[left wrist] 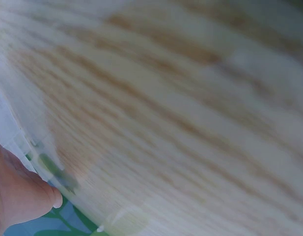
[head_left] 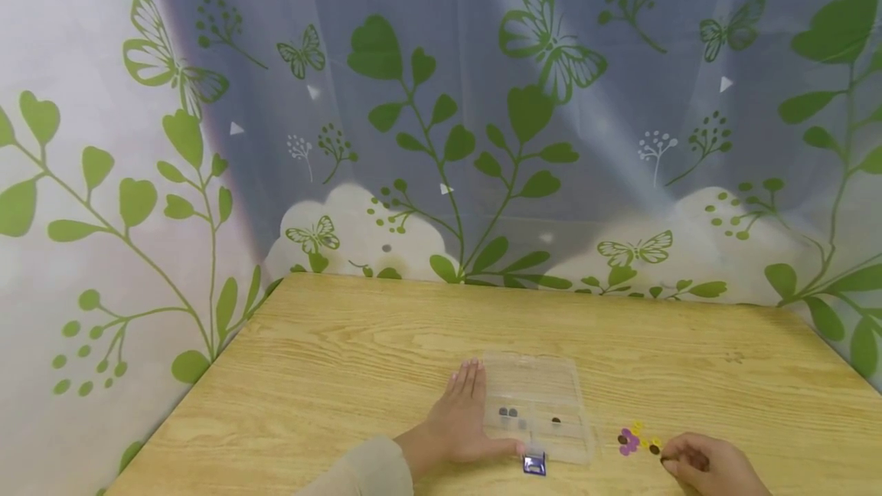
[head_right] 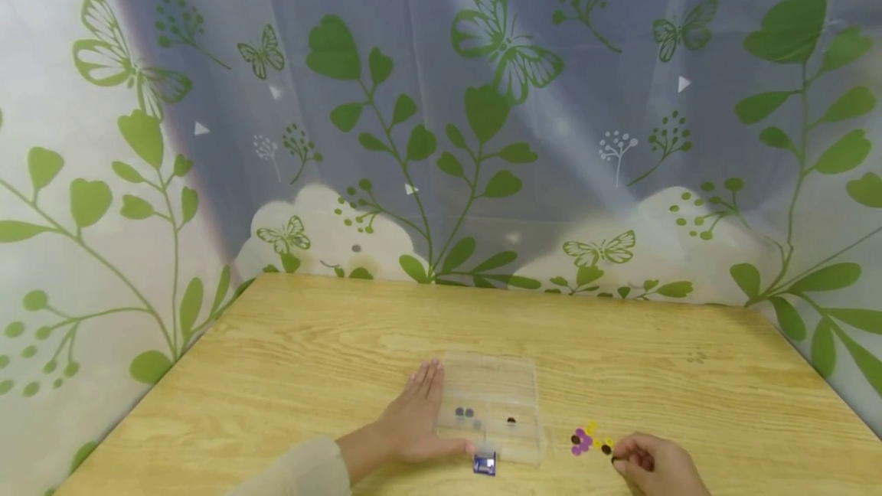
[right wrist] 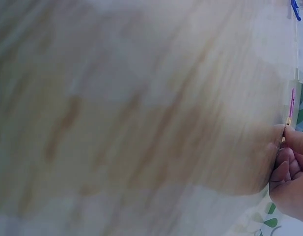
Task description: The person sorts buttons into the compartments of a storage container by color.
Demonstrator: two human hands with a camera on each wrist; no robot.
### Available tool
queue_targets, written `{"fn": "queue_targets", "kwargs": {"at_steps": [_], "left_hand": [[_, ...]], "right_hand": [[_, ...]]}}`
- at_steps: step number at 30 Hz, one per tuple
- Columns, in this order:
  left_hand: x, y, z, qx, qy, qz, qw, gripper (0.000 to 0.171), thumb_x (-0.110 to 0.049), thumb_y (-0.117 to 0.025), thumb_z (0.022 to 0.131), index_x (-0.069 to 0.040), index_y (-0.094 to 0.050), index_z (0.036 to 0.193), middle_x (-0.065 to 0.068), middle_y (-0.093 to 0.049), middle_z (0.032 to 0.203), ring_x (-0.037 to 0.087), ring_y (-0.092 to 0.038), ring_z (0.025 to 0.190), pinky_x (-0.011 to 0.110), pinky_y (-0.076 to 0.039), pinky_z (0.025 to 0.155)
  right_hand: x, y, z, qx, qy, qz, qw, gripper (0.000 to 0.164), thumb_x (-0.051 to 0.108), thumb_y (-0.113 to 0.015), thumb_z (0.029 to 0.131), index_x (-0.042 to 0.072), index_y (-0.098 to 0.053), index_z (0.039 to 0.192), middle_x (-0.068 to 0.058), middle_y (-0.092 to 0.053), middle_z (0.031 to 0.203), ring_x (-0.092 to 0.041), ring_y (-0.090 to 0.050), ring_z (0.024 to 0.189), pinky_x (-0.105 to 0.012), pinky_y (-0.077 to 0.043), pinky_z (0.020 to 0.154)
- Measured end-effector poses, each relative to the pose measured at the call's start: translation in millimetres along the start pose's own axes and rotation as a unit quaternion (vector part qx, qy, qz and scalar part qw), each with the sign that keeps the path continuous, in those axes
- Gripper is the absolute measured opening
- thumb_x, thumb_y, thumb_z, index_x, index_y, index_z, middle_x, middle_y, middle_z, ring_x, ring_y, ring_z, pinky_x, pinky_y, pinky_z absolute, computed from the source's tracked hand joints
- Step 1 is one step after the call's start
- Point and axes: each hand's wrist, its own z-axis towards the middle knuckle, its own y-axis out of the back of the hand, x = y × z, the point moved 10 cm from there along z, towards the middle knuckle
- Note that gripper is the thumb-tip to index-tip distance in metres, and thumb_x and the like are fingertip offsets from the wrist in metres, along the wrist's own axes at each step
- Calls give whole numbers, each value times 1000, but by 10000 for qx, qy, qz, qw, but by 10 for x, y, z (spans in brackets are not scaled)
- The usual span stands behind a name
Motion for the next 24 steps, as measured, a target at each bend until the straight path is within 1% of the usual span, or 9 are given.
{"fn": "queue_targets", "kwargs": {"at_steps": [6, 11, 15, 17, 21, 24], "left_hand": [[-1, 3, 4, -22, -31, -29, 10000, 116, -79, -44, 74, 4, -9, 147, 21, -6, 155, 32, -7, 144, 41, -13, 119], [0, 2, 5, -43, -51, -12, 10000, 116, -80, -44, 74, 4, -9, 147, 22, -6, 155, 32, -7, 144, 41, -13, 119], [2, -3, 4, -29, -41, -3, 10000, 116, -80, -43, 74, 4, -9, 147, 21, -6, 155, 32, -6, 144, 41, -13, 119], [3, -4, 4, -21, -29, 1, 10000, 116, -80, -43, 74, 3, -9, 147, 21, -6, 155, 32, -6, 145, 41, -13, 119], [8, -9, 7, -8, -15, 25, 10000, 116, -81, -42, 74, 3, -9, 147, 21, -6, 155, 32, -6, 145, 40, -13, 119], [10, -16, 12, 6, -14, 25, 10000, 116, -81, -42, 74, 3, -9, 147, 21, -5, 155, 31, -6, 145, 40, -13, 119]], "right_hand": [[33, -8, 16, 27, -56, -108, 9999, 8, 12, -66, 84, 6, -63, 88, 11, -50, 68, 5, -37, 58, -16, -37, 51], [15, -48, 41, 193, -319, -101, 9993, 7, 11, -65, 84, 7, -61, 88, 6, -50, 71, 4, -37, 59, -16, -37, 52], [-16, -72, 42, 287, -551, 24, 9981, 7, 10, -64, 84, 7, -59, 87, 3, -50, 72, 2, -38, 59, -17, -38, 53], [-23, -76, 40, 292, -601, 54, 9977, 8, 11, -65, 84, 7, -58, 87, 3, -50, 72, 2, -39, 59, -17, -38, 53], [-57, -68, 40, 197, -844, 64, 9962, 12, 16, -67, 83, 8, -57, 85, 4, -50, 72, 0, -39, 59, -17, -37, 53], [-70, -47, 41, 118, -959, 21, 9953, 12, 18, -67, 83, 9, -58, 84, 4, -53, 73, 1, -40, 60, -17, -38, 55]]}}
